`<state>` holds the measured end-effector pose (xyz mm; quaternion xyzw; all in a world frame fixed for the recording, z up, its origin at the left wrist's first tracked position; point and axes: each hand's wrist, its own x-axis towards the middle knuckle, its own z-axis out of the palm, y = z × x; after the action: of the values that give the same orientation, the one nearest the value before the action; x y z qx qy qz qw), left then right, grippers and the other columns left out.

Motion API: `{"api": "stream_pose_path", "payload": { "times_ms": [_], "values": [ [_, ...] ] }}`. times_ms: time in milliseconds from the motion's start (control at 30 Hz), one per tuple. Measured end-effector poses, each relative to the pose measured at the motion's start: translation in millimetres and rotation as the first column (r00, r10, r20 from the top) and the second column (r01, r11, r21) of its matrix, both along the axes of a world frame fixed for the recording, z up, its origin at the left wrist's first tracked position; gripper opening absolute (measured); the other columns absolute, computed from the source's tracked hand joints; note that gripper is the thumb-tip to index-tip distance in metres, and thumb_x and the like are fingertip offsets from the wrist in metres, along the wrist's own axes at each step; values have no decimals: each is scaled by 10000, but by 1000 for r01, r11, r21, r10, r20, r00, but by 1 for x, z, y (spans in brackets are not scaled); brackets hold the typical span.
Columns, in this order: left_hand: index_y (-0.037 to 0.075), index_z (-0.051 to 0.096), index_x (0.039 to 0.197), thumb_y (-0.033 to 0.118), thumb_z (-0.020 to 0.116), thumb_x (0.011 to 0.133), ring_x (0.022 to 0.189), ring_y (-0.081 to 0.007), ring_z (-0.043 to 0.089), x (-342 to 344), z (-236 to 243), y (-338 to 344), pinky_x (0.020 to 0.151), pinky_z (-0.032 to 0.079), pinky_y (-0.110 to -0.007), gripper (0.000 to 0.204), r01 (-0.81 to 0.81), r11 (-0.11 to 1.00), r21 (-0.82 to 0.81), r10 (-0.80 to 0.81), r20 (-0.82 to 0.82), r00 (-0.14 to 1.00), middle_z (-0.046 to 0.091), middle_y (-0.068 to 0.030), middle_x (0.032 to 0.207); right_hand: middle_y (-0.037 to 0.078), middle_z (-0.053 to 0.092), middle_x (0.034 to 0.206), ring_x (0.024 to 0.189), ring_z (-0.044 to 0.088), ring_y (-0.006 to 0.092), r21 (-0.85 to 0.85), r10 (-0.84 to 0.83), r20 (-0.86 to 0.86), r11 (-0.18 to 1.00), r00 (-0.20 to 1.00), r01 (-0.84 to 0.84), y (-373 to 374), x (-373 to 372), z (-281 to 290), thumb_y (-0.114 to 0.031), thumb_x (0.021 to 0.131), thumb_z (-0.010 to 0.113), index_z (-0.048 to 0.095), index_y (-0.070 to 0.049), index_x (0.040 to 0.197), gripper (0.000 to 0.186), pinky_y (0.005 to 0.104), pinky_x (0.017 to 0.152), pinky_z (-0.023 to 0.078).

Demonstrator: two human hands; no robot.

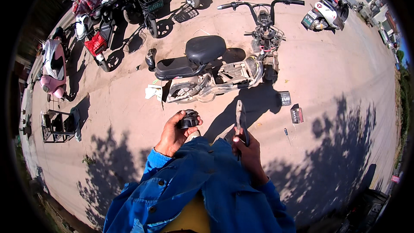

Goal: The person retrieves a small black mechanical component and a screwdriver from a tool cart in an outdoor area. They walk to a disassembled scooter, wipe the component with a cloth, and then use the screwdriver to manipulate the part. The person returns to the cart, picks up pliers, and uses them to adjust the component further before placing the pliers back.

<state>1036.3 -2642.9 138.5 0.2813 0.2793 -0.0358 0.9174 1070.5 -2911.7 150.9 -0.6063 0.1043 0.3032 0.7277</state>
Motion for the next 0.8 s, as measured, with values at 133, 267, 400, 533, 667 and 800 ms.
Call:
{"api": "stream_pose_path", "payload": {
  "times_ms": [133, 267, 400, 533, 667, 800],
  "values": [
    [-53, 558, 1236, 256, 527, 1065, 1038, -337, 725, -5, -5, 1, 789, 649, -349, 355, -23, 1000, 5, 24, -23, 999, 695, -245, 1112, 53, 623, 946, 679, 578, 129, 101, 1, -46, 995, 999, 4, -6, 6, -20, -76, 1010, 659, 535, 33, 1416, 438, 304, 606, 469],
    [-59, 553, 1242, 255, 538, 1057, 1020, -341, 722, -3, -6, -1, 784, 648, -346, 364, -31, 1000, -6, 31, 2, 1000, 686, -248, 1127, 26, 620, 890, 692, 574, 106, 143, -26, -57, 989, 998, 34, -2, 6, -15, -147, 1016, 687, 553, 32, 1406, 450, 277, 616, 461],
    [-60, 551, 1243, 249, 527, 1062, 1017, -342, 717, 0, -8, -2, 777, 646, -349, 359, -24, 999, -26, 24, 5, 1000, 682, -248, 1136, 33, 621, 898, 687, 572, 116, 190, -60, -54, 979, 997, 69, 3, 4, -17, -149, 1011, 693, 549, 21, 1416, 462, 279, 615, 456],
    [-65, 557, 1241, 247, 512, 1068, 1013, -331, 712, 2, -5, -3, 782, 643, -349, 360, -8, 1000, -14, 8, 0, 1000, 684, -242, 1132, 45, 619, 902, 681, 570, 124, 298, -81, -70, 950, 994, 98, 8, 3, -24, -142, 1017, 676, 533, 13, 1430, 463, 282, 612, 451],
    [-70, 572, 1229, 254, 524, 1064, 1015, -321, 711, 3, -4, -6, 789, 636, -348, 367, 8, 1000, -8, -8, 8, 1000, 689, -236, 1132, 71, 581, 885, 672, 563, 157, 371, -82, -79, 922, 993, 106, 6, 3, -24, -90, 1042, 585, 514, 16, 1434, 413, 329, 616, 460],
    [-56, 586, 1213, 258, 590, 1042, 1036, -324, 710, 4, -3, -6, 804, 630, -357, 358, 24, 999, 29, -25, 34, 999, 694, -224, 1134, 58, 576, 849, 634, 540, 136, 306, -131, -93, 939, 987, 154, 7, 3, -13, -136, 1054, 598, 511, 13, 1429, 413, 315, 584, 449]
  ]
}}
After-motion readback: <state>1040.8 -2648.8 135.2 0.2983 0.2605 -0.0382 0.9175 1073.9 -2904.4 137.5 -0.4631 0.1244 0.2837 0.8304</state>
